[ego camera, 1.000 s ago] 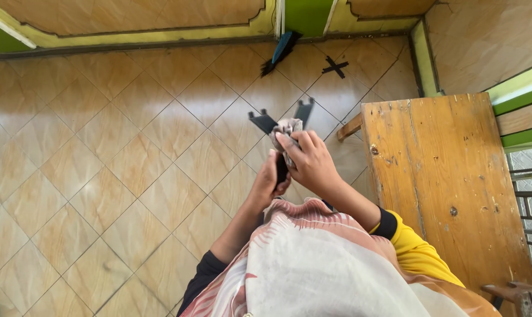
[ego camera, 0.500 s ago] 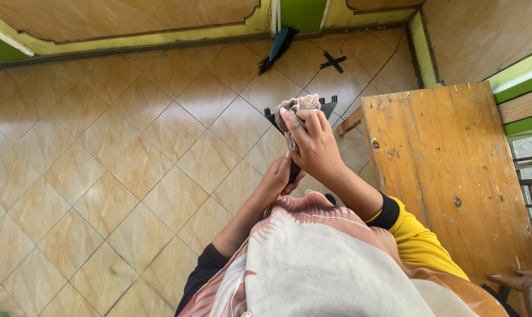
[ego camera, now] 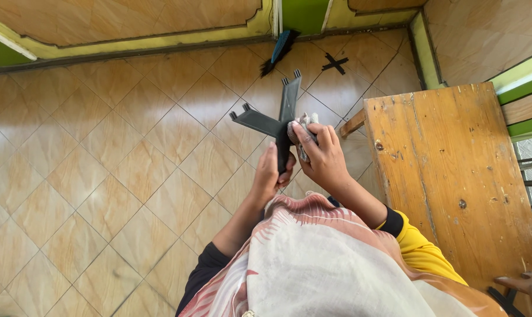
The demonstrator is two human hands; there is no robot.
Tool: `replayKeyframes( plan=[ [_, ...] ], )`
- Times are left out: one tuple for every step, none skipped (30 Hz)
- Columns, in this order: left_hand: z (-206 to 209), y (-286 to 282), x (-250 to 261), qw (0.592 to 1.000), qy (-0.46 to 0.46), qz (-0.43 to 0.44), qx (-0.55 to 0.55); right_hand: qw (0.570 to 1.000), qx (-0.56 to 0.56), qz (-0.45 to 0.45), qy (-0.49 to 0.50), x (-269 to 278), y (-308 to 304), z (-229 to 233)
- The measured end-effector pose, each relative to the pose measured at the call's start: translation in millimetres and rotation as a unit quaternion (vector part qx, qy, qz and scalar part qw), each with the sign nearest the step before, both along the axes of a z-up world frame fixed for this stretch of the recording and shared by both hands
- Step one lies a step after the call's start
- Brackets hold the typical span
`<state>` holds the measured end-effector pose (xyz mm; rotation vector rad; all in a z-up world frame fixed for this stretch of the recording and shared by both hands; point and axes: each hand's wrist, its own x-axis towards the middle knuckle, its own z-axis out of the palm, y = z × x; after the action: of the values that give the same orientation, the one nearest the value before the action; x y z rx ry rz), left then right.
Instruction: The person is cleaning a black plastic cross-shaped object using a cloth.
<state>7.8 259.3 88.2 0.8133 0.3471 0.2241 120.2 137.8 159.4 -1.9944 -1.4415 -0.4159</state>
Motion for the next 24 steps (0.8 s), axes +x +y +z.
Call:
replayKeyframes(
  plan=[
    [9.7,-0.9,0.8,1.000,-0.001,-0.002,0.000,1.000,0.000,-0.002,-0.001,-0.6,2.5,3.0],
    [19.4,-2.1,2.0,1.000,0.024,-0.001,-0.006,1.000,0.004,0.006,-0.003,-1.1,4.4,6.0],
    [28.8,-3.5,3.4,0.999,0.048,0.000,-0.012,1.000,0.008,0.013,-0.005,-1.3,6.2,8.7],
    [27.0,-0.3,3.5,0.999,0.048,-0.003,-0.012,1.000,0.008,0.010,-0.005,0.1,6.1,7.7],
    [24.9,2.8,3.7,0.999,0.040,0.005,-0.020,1.000,0.005,0.008,-0.009,1.5,5.9,6.5],
    [22.5,5.3,3.3,0.999,0.032,0.013,-0.028,1.000,0.001,0.006,-0.013,2.4,5.1,4.9],
    [17.3,11.4,3.2,0.999,0.031,0.010,-0.028,1.000,0.001,0.003,-0.014,5.4,3.0,-1.1],
    [12.4,18.3,2.2,0.999,0.009,0.025,-0.031,1.000,0.003,-0.008,-0.013,8.1,2.3,-7.2],
    [7.7,25.5,1.2,0.999,-0.013,0.039,-0.034,1.000,0.006,-0.018,-0.012,10.8,1.8,-13.1],
    [10.1,27.2,1.4,0.999,-0.013,0.039,-0.035,1.000,0.005,-0.019,-0.011,12.5,-1.4,-15.6],
    [12.8,28.6,1.7,0.998,-0.017,0.045,-0.039,0.999,0.008,-0.033,0.000,14.4,-4.7,-17.9],
    [15.7,30.4,4.2,0.998,-0.024,0.051,-0.042,0.999,0.012,-0.047,0.010,18.1,-8.0,-19.7],
    [16.2,28.5,6.7,0.998,-0.025,0.050,-0.042,0.999,0.012,-0.048,0.009,16.5,-10.3,-18.4],
    [17.6,29.0,12.1,0.998,-0.023,0.046,-0.043,0.999,0.017,-0.050,0.014,17.0,-10.8,-16.2],
    [18.9,29.1,17.9,0.998,-0.020,0.043,-0.043,0.998,0.023,-0.051,0.019,17.9,-11.7,-14.2],
    [22.4,24.1,24.1,0.998,-0.020,0.038,-0.043,0.998,0.023,-0.056,0.018,16.7,-11.4,-12.4],
    [25.5,19.0,30.4,0.999,-0.009,0.028,-0.038,0.999,0.022,-0.037,0.019,15.8,-11.3,-11.0],
    [28.3,13.3,35.7,0.999,0.003,0.017,-0.035,0.999,0.020,-0.019,0.020,13.9,-11.6,-9.7],
    [28.9,9.5,40.1,0.999,0.004,0.012,-0.036,0.999,0.019,-0.025,0.020,15.8,-14.5,-9.2],
    [29.8,6.0,45.4,0.999,0.017,-0.001,-0.036,1.000,0.017,-0.012,0.023,18.5,-17.3,-8.5],
    [31.0,2.3,50.5,0.999,0.030,-0.013,-0.035,1.000,0.014,0.000,0.025,21.1,-20.2,-7.5],
    [30.6,1.3,53.6,0.999,0.029,-0.020,-0.034,1.000,0.015,-0.006,0.024,26.7,-24.9,-13.8],
    [30.2,0.1,56.4,0.999,0.019,-0.027,-0.041,0.999,0.024,-0.036,0.017,31.9,-29.7,-20.1],
    [29.5,-1.3,57.2,0.998,0.011,-0.036,-0.048,0.997,0.033,-0.068,0.011,34.7,-35.2,-26.9]
  ],
)
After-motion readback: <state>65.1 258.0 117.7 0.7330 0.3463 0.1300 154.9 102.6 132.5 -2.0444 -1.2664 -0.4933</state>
